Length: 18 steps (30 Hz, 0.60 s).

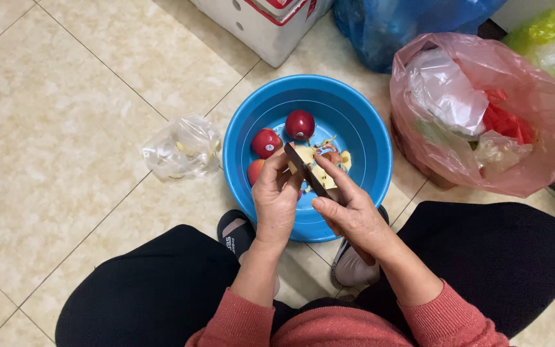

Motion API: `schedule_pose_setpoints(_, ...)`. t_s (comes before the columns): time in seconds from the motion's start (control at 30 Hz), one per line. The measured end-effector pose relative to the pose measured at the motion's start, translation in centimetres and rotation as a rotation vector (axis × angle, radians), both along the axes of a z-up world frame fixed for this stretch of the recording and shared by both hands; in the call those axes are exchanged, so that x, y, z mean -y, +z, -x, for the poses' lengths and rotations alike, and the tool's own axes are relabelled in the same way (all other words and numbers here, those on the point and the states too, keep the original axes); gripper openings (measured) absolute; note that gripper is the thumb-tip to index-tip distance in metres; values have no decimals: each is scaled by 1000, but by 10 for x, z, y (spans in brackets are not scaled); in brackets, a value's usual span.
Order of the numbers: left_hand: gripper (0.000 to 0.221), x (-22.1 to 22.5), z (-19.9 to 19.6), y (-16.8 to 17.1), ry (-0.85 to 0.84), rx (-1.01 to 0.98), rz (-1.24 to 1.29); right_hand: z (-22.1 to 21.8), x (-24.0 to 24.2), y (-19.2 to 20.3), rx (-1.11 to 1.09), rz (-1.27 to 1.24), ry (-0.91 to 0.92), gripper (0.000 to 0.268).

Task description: Peel and slice apples with a knife into a blue plastic bowl

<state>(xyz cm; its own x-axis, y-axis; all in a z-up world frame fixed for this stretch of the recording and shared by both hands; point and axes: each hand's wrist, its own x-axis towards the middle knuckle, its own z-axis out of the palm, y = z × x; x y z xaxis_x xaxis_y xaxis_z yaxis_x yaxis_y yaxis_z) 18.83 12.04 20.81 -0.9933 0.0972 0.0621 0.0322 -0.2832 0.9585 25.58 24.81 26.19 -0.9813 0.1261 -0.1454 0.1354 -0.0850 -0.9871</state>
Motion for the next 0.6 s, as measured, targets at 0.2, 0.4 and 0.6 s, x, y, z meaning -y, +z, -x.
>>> schedule_pose_setpoints(0.2, 34, -8, -3, 2, 14, -33, -79, 3, -1, 0, 24, 10, 22, 71)
schedule_pose_setpoints(0.4, 36, -9, -1, 4, 16, -78, -33, 9, -1, -2, 32, 82, -26, 66)
schedule_pose_setpoints(0.6, 38, -7, 5, -4, -29, 10, -75, 10, -10, 6, 47, 274, -79, 69)
